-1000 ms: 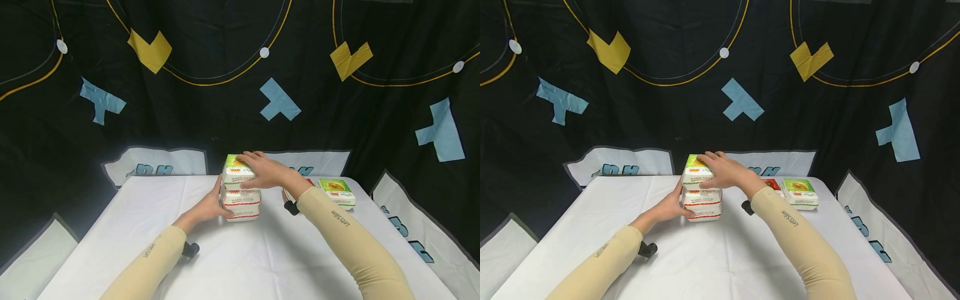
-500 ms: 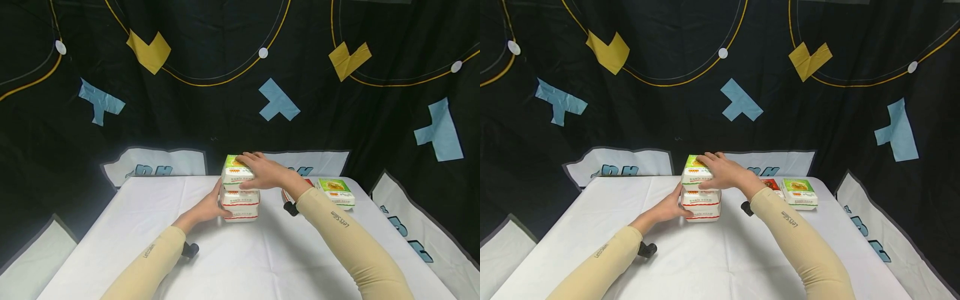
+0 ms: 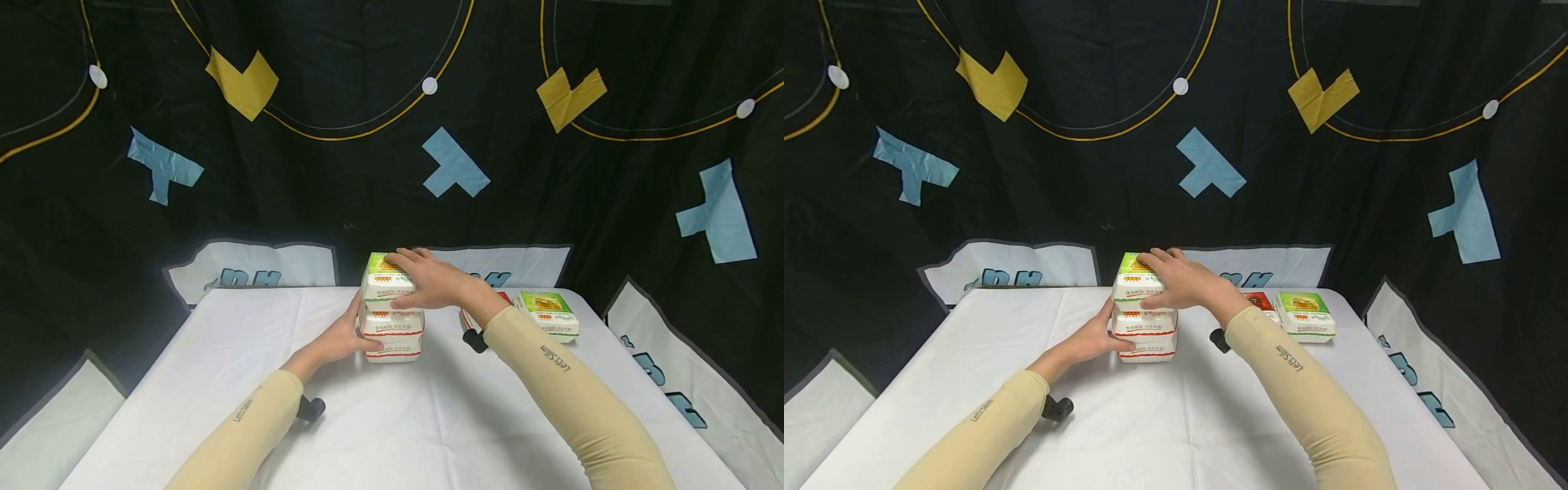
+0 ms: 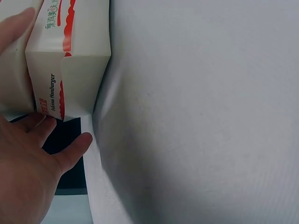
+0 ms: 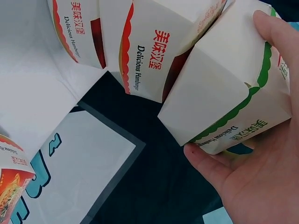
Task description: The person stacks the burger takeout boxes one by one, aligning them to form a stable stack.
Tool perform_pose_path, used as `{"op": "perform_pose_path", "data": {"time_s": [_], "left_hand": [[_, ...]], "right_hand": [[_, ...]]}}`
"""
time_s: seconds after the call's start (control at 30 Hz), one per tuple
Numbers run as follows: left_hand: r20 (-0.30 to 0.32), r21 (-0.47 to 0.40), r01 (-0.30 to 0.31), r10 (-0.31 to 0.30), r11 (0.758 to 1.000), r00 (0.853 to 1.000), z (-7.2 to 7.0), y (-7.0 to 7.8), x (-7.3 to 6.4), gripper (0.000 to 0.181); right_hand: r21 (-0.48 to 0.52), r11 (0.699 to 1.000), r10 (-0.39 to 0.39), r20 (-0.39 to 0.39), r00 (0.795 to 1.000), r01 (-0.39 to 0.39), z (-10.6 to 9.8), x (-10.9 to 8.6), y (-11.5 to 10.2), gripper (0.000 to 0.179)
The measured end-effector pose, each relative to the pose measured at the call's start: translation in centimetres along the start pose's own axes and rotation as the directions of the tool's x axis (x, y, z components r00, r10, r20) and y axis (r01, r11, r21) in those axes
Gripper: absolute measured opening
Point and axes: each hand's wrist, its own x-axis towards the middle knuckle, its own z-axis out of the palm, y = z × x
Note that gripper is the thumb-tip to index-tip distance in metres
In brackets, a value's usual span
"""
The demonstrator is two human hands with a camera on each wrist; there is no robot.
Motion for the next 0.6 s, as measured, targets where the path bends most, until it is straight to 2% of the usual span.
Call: {"op": "perform_pose_path", "data": {"time_s": [0.13, 0.23, 0.5, 0.6], "left_hand": [[-0.013, 0.023, -0.014, 0.014, 1.000, 1.000, 0.0, -0.5, 0.1, 0.125], [-0.026, 0.006, -0.024, 0.024, 1.000, 0.999, 0.0, -0.3, 0.1, 0.124], [-0.137, -0.036, 0.017, -0.022, 0.999, 0.990, -0.3, 1.9, -0.1, 0.111], [-0.170, -0.036, 0.009, -0.015, 0.999, 0.985, -0.4, 2.8, 0.2, 0.107]], "right_hand": [[-0.003, 1.000, -0.005, 0.002, 1.000, 0.005, 0.0, 0.0, -0.1, 0.088], [0.000, 1.000, -0.007, 0.005, 1.000, 0.007, -0.1, 0.0, -0.1, 0.088], [0.002, 1.000, -0.006, -0.002, 1.000, 0.006, 0.0, -0.1, -0.1, 0.089], [-0.007, 1.000, -0.015, -0.007, 1.000, 0.015, 0.0, -0.1, 0.0, 0.089]]}}
